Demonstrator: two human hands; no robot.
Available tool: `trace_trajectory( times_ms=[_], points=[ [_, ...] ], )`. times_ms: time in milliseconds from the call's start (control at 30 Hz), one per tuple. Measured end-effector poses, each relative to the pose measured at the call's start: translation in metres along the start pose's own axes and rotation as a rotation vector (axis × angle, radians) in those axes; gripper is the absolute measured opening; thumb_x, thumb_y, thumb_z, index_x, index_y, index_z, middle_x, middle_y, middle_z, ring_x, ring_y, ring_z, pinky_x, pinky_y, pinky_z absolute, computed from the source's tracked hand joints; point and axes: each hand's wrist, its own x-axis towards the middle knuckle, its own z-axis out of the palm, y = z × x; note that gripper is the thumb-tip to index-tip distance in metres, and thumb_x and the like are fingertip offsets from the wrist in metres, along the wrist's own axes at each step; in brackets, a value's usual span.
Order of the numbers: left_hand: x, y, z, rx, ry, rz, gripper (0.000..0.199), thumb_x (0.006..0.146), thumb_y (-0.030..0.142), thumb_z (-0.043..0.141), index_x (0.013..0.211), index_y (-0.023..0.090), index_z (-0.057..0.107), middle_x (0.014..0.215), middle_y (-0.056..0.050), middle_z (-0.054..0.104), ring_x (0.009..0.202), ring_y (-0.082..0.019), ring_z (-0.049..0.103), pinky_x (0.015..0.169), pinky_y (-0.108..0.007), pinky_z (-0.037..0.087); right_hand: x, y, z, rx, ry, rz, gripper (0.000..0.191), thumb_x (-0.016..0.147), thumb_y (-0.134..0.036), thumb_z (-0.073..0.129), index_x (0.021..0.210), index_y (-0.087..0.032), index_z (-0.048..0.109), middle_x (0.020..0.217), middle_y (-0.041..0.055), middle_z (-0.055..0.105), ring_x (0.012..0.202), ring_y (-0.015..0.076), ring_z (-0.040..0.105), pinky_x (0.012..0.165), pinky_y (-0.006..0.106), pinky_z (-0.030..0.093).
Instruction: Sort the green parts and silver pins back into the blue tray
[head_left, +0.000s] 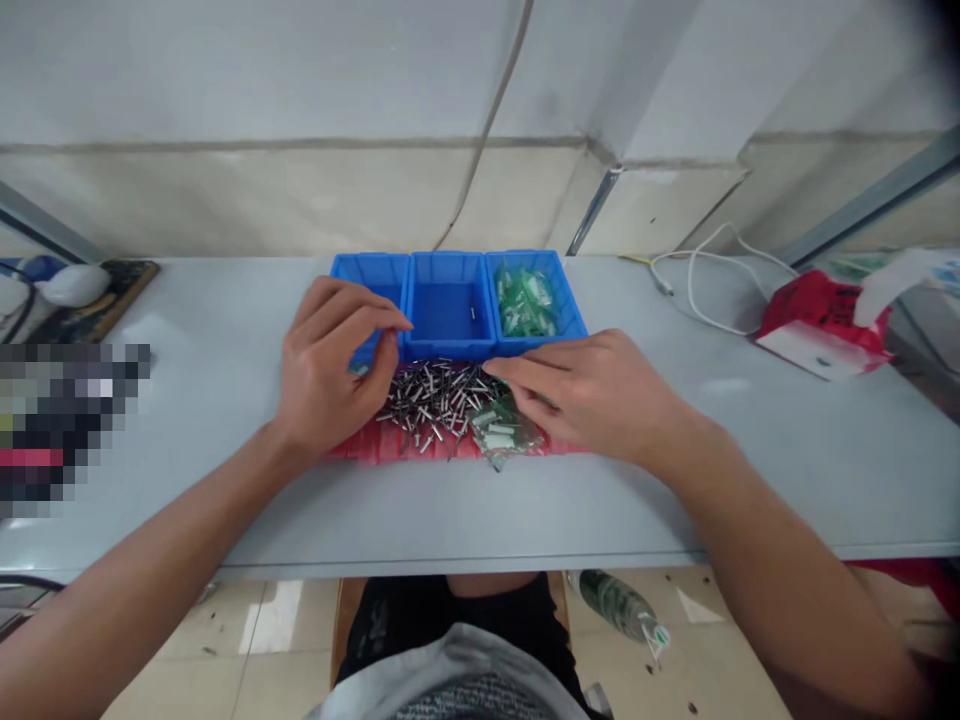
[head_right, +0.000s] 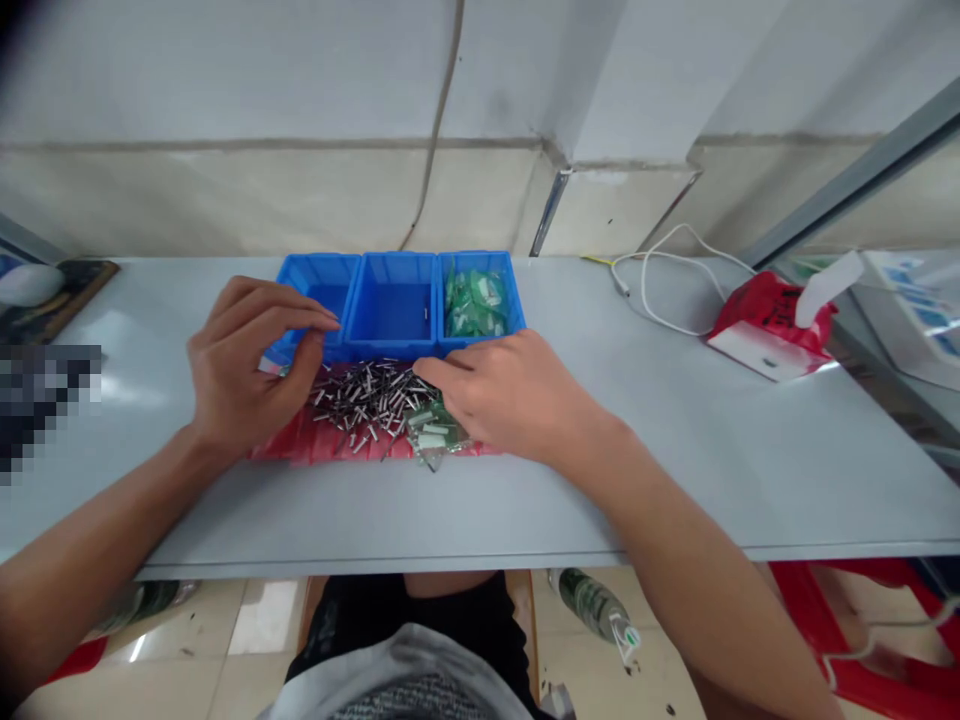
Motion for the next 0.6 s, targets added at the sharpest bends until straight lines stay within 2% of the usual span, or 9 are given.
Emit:
trace_trajectory(
  times_ms=[133,267,333,400,500,600],
  points=[
    [0.000,0.000,-0.001,0.003,0.020,0.070,0.016,0.097,0.017,0.060,0.100,0.026,0.073,0.097,-0.004,0.074,0.095,-0.024,0.064,0.085,-0.045,0.055,0.002,0.006,-0.001,0.089,0.149,0.064,0.021,0.102,-0.017,0.058,0.107,-0.022,0.078,0.085,0.0013,0.080,0.075,0.0166,0.072,0.060,0.029,0.044],
    [0.000,0.002,-0.001,0.049,0.043,0.133,0.018,0.093,0.011,0.064,0.103,0.023,0.072,0.097,-0.004,0.073,0.092,-0.022,0.066,0.080,-0.041,0.058,0.008,-0.001,-0.006,0.182,0.455,0.228,0.016,0.099,-0.018,0.064,0.101,-0.027,0.078,0.087,0.0009,0.080,0.072,0.0172,0.071,0.065,0.032,0.054],
    [-0.001,0.003,0.000,0.049,0.035,0.156,0.028,0.092,0.010,0.066,0.116,0.023,0.070,0.104,-0.006,0.072,0.097,-0.022,0.068,0.084,-0.039,0.061,0.013,-0.010,-0.008,0.283,0.605,0.360,0.014,0.097,-0.018,0.068,0.100,-0.029,0.077,0.088,0.0000,0.080,0.068,0.0172,0.071,0.064,0.034,0.056],
    [-0.003,0.005,0.001,0.026,0.020,0.223,0.047,0.091,0.009,0.068,0.137,0.021,0.062,0.118,-0.011,0.069,0.104,-0.022,0.068,0.088,-0.037,0.062,0.018,-0.021,-0.010,0.497,0.697,0.501,0.011,0.095,-0.020,0.072,0.099,-0.030,0.075,0.084,-0.0007,0.077,0.066,0.0173,0.071,0.058,0.033,0.057],
    [-0.007,0.008,0.001,-0.012,-0.045,0.334,0.075,0.089,0.010,0.073,0.158,0.017,0.042,0.142,-0.018,0.058,0.116,-0.024,0.067,0.091,-0.036,0.063,0.025,-0.034,-0.007,0.945,0.691,0.635,0.008,0.093,-0.022,0.077,0.096,-0.028,0.073,0.077,-0.0023,0.073,0.060,0.0165,0.071,0.048,0.030,0.057],
    [-0.009,0.009,-0.001,0.011,-0.098,0.341,0.071,0.092,0.017,0.074,0.157,0.023,0.046,0.151,-0.016,0.056,0.115,-0.023,0.069,0.087,-0.032,0.064,0.028,-0.041,0.000,1.299,0.579,0.672,0.011,0.091,-0.027,0.079,0.097,-0.025,0.070,0.072,-0.0047,0.071,0.052,0.0139,0.068,0.045,0.027,0.058]
  ],
)
